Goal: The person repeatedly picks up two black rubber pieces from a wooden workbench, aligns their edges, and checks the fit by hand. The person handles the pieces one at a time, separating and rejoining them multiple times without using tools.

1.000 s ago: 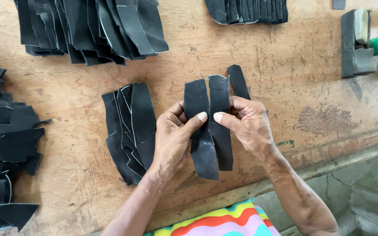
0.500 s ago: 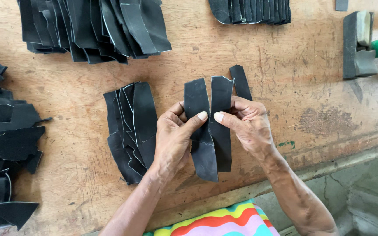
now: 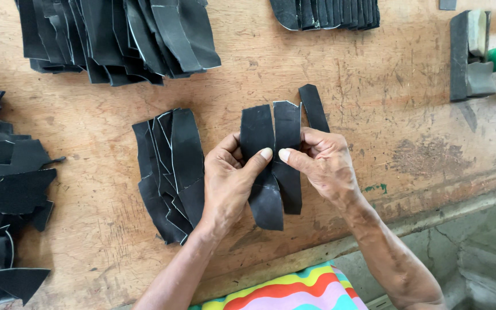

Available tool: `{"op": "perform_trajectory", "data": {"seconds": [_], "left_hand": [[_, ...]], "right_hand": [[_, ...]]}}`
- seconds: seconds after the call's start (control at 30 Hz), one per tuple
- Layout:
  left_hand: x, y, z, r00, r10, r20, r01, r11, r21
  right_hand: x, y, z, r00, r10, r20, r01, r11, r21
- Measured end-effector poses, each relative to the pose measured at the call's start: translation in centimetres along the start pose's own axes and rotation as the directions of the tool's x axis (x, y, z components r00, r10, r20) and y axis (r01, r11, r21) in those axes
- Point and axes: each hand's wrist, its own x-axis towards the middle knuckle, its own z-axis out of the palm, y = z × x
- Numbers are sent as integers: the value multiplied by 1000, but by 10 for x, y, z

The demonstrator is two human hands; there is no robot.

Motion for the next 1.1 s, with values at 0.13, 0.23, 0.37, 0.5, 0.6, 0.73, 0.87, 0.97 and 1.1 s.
{"op": "perform_trajectory", "data": {"seconds": [0.13,0.23,0.37,0.5,0.6,0.73,0.87,0.97,1.1], "left_hand": [[-2,2,2,999,44,15,-45,997,62],[1,3,2,996,39,76,-41,999,24],[2,5,0,992,-56,110,49,997,65],[4,2,0,991,-106,78,114,987,-116],[8,-2,0,994,-87,71,97,983,-159],[8,-6,0,996,-59,65,68,987,-148],[10,-6,1,995,-88,36,91,992,-84],[11,-3,1,997,-78,30,81,989,-124],[9,0,2,997,-73,16,74,994,-79]], "right_hand": [[2,-9,-3,997,65,40,-61,994,-88],[5,-19,-15,985,103,139,-91,992,-92],[11,-23,-24,980,121,157,-108,990,-85],[14,-17,-25,977,104,184,-92,993,-69],[15,-12,-24,985,44,166,-44,999,-4],[13,-8,-23,990,40,139,-46,998,41],[13,-8,-25,989,70,131,-72,997,10],[13,-7,-26,987,87,138,-86,996,-13],[13,-5,-26,990,58,129,-54,998,-36]]}}
